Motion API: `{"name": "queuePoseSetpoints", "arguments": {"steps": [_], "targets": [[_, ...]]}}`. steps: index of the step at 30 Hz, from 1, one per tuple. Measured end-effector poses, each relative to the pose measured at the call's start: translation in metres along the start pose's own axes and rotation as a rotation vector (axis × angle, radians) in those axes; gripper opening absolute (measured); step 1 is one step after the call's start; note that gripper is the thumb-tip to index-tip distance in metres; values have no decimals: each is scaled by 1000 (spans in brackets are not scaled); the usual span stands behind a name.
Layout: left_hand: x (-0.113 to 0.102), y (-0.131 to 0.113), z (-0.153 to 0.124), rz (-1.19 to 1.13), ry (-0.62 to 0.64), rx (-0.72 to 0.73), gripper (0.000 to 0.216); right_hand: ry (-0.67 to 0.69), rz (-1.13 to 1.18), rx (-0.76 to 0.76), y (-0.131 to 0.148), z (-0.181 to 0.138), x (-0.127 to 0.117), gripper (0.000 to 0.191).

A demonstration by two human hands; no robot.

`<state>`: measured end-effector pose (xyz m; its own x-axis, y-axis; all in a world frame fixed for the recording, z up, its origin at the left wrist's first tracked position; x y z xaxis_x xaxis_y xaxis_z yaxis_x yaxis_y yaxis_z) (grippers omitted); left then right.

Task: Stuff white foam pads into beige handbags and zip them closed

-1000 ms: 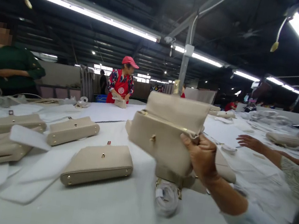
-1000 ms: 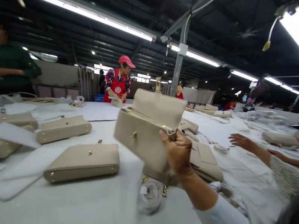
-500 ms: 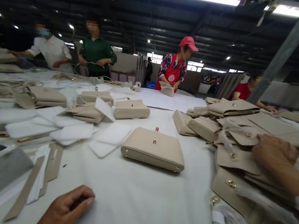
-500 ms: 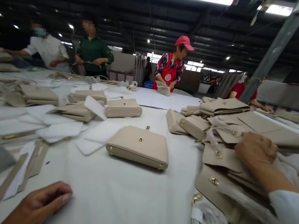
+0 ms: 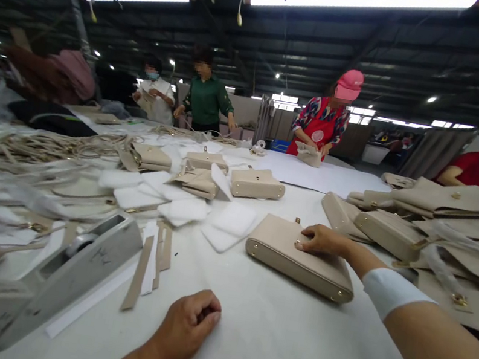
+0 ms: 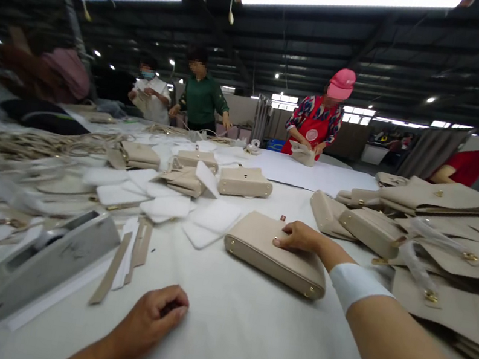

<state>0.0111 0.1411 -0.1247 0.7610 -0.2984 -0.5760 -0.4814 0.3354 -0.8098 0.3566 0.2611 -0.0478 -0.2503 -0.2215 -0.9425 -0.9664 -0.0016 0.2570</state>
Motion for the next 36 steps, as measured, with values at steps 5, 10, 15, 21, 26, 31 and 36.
{"name": "queuePoseSetpoints", "arguments": {"steps": [5,10,15,21,26,31,36], "targets": [[-3,-6,1,24,-33,11,10,-108,-87,79,17,-15,-1,41],[-7,-3,2,-102,-79,36,13,-239,-195,102,47,-37,8,14],[-43,5,-1,-210,-506,62,27,-360,-242,-110,98,-78,-9,14],[-66,-9,-10,-261,-602,230,47,-332,-299,-499,181,-167,13,16],[-69,-31,-22,-309,-441,395,54,-257,-192,-644,216,-225,24,17],[-60,-45,-27,-494,-182,391,38,-25,-24,-711,227,-246,36,18],[-38,-49,-29,-767,85,184,38,-62,-65,-759,231,-251,60,15]]}}
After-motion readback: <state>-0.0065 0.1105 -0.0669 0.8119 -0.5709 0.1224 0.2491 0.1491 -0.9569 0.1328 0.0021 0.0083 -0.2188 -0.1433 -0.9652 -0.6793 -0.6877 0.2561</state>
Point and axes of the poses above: each hand's wrist, its own z-axis towards the middle knuckle, its own x-axis out of the palm, y = z × x, the point moved 7 cm from there along z, towards the middle knuckle, and after that the axes turned 1 degree about x, right-handed, at the moved point
